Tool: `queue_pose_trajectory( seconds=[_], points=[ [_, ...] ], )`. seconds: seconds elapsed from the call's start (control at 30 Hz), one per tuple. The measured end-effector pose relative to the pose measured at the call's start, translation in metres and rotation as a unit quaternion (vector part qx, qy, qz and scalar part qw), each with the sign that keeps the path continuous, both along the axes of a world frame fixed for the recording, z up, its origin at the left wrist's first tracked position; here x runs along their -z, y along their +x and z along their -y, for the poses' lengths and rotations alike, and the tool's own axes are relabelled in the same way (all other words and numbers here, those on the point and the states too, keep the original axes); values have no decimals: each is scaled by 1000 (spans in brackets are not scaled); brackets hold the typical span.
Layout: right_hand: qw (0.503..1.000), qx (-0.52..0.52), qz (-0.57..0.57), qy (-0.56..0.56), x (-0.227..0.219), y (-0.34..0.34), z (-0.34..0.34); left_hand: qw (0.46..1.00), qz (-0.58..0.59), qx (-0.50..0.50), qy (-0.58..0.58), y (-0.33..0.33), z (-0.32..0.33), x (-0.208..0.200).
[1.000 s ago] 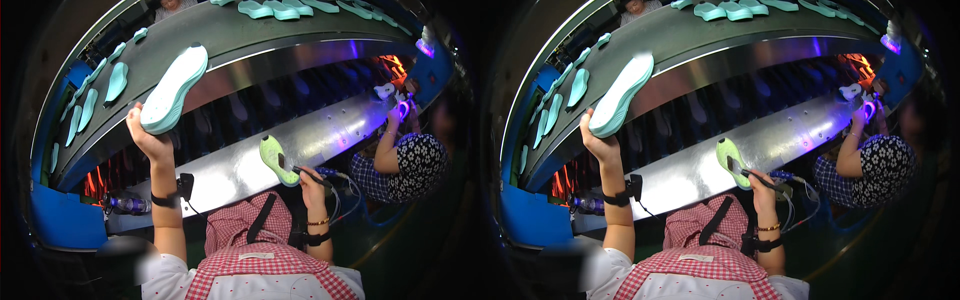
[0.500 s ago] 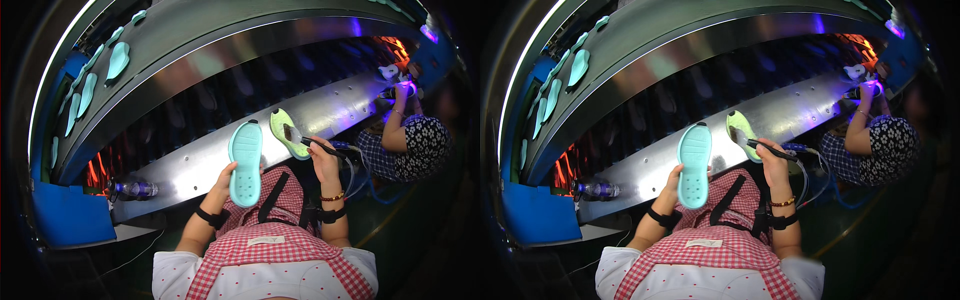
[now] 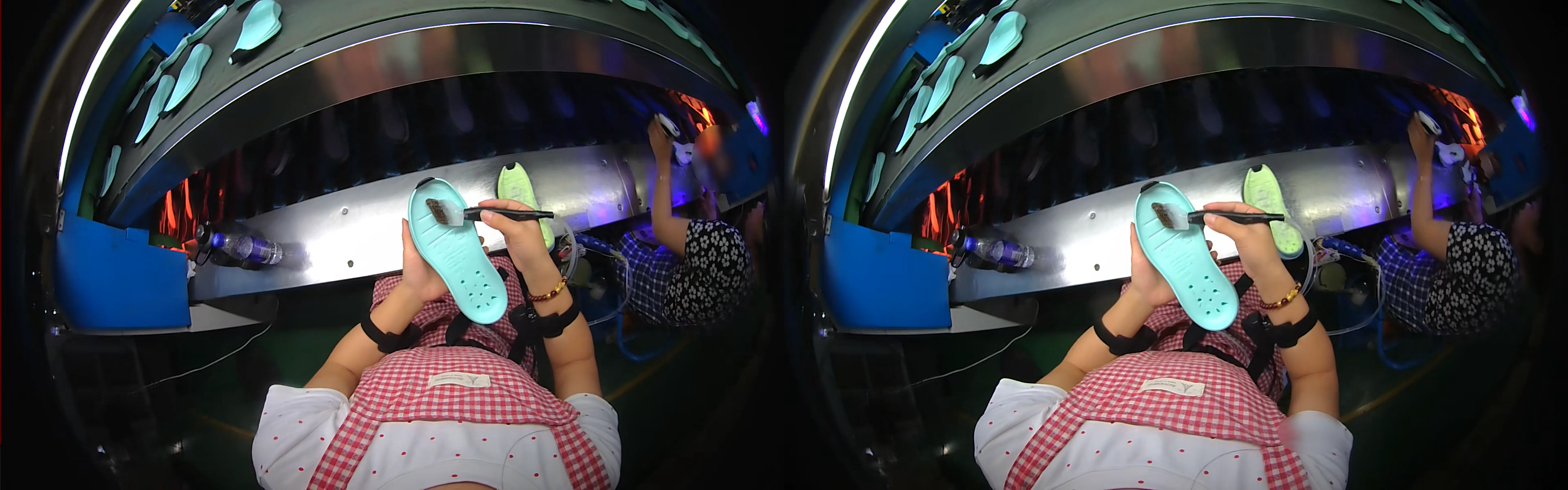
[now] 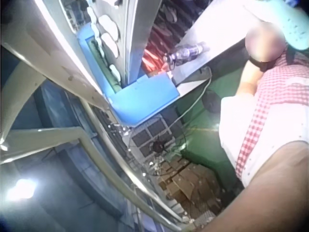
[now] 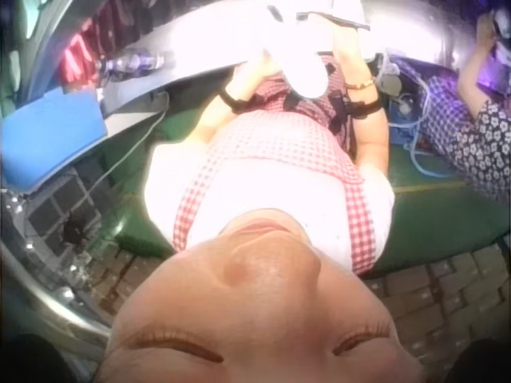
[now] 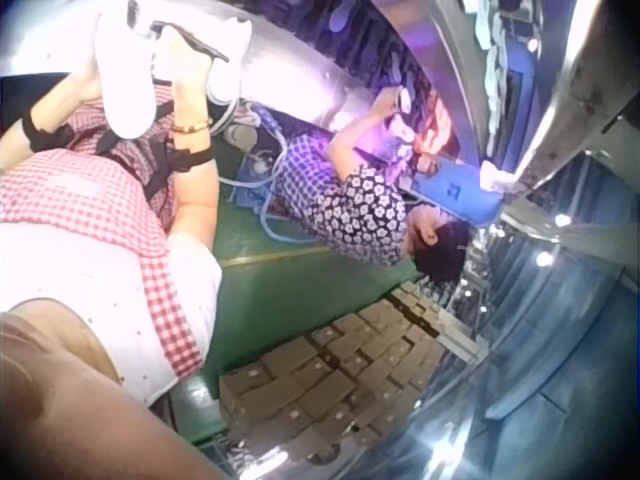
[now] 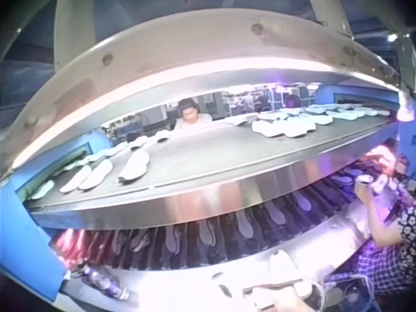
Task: Applying a liquid substance (glue or primer) to shoe soles using a brush on a manufacturing line.
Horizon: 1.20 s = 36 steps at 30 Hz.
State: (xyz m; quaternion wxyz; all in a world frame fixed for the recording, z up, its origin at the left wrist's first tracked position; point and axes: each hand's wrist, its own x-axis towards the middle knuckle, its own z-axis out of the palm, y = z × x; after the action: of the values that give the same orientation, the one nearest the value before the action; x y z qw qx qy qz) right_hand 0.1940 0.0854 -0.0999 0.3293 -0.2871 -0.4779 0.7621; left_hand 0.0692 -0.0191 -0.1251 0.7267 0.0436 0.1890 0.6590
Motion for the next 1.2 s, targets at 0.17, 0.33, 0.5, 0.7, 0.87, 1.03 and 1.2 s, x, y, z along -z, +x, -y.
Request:
queue_pose_trajectory(
  seconds=[0.17, 0.33, 0.5, 0.7, 0.87, 1.03, 1.2],
  points=[
    [991, -23, 66, 111, -18, -27, 8, 996, -19, -81, -27, 1, 0, -6],
    [907, -34, 123, 402, -36, -33, 29, 981, -83, -164, -63, -12, -1, 2],
    [867, -233, 153, 413, -52, 8, 17, 976, -105, -184, -52, -45, 1, -6],
    [973, -112, 68, 190, -86, -2, 3, 997, -6, -83, 0, -27, -1, -36],
    [924, -211, 49, 316, -82, -4, 7, 993, 25, -110, -34, -22, -7, -53],
    [965, -134, 99, 203, -86, 3, 3, 993, -15, -113, 26, -21, -7, -60],
    [899, -255, -24, 356, -83, 16, 15, 975, -113, -182, 56, -28, -1, -60]
  ],
)
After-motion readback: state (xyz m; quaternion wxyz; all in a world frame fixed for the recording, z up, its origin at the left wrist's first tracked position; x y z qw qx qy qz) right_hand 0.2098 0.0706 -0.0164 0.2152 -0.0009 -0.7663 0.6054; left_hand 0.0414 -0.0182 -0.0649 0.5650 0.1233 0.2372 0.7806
